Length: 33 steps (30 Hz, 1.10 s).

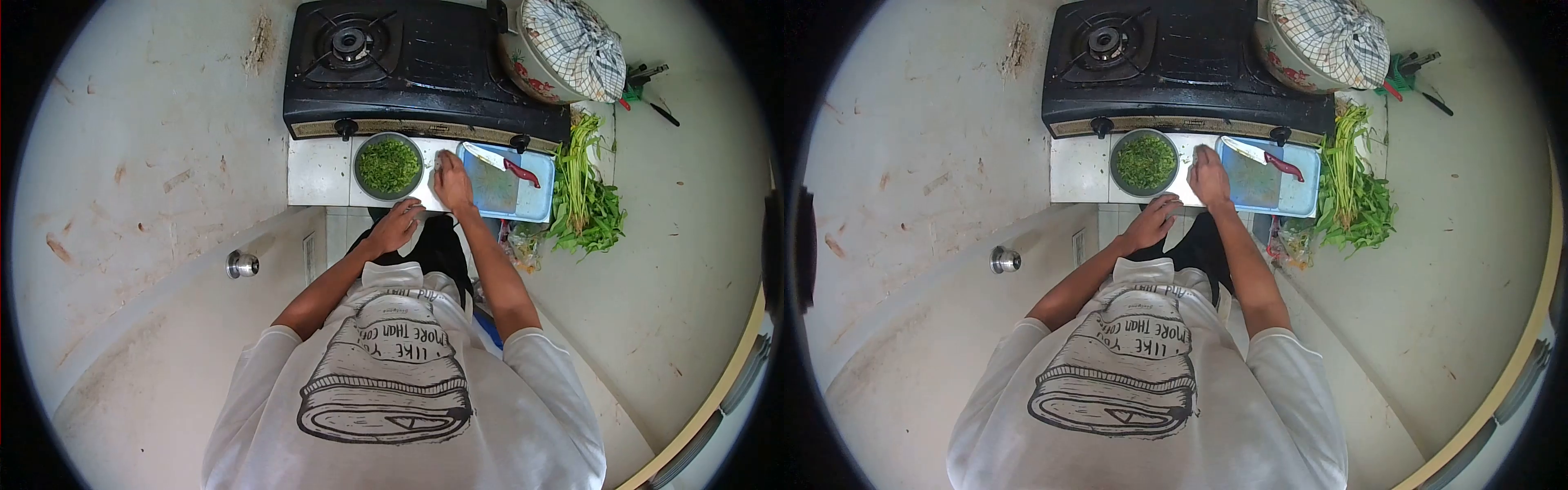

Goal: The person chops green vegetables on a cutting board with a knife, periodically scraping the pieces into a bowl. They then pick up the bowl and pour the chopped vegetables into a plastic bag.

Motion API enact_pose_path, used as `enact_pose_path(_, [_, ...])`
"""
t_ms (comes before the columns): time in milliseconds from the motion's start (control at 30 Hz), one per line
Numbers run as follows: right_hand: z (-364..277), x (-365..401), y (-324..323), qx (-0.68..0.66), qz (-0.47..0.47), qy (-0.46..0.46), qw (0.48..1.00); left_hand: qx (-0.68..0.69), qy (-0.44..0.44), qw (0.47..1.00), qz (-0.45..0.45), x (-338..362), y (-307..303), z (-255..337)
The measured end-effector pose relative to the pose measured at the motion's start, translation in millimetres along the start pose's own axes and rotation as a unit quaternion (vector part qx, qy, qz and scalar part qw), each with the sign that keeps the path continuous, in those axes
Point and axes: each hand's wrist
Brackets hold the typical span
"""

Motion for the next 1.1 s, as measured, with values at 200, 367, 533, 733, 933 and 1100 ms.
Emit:
enact_pose_path(200, [0,-9,5,0.015,-0.023,0.007,1.000,-0.005,-0.012,1.000,-0.013,2,0,-3])
enact_pose_path(367, [-17,28,8,-0.011,-0.048,-0.032,0.998,-0.008,-0.021,1.000,0.016,0,-3,-6])
enact_pose_path(533, [-10,23,-3,-0.028,-0.034,-0.001,0.999,-0.027,0.004,0.996,0.080,6,-6,-7])
enact_pose_path(733, [-19,-9,-18,-0.124,-0.046,0.006,0.991,-0.013,-0.079,0.992,0.100,29,-22,-10])
enact_pose_path(933, [-63,6,6,-0.211,-0.040,0.014,0.977,0.041,-0.107,0.982,0.148,46,-41,-26])
enact_pose_path(1100, [-68,18,9,-0.187,-0.044,0.030,0.981,0.108,-0.128,0.971,0.169,48,-31,-21])
Point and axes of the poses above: each hand's wrist, its own x-axis away from the middle knuckle, its own y-axis out of the palm, z = x × y, and after that the axes turned 11 degrees about x, right-handed
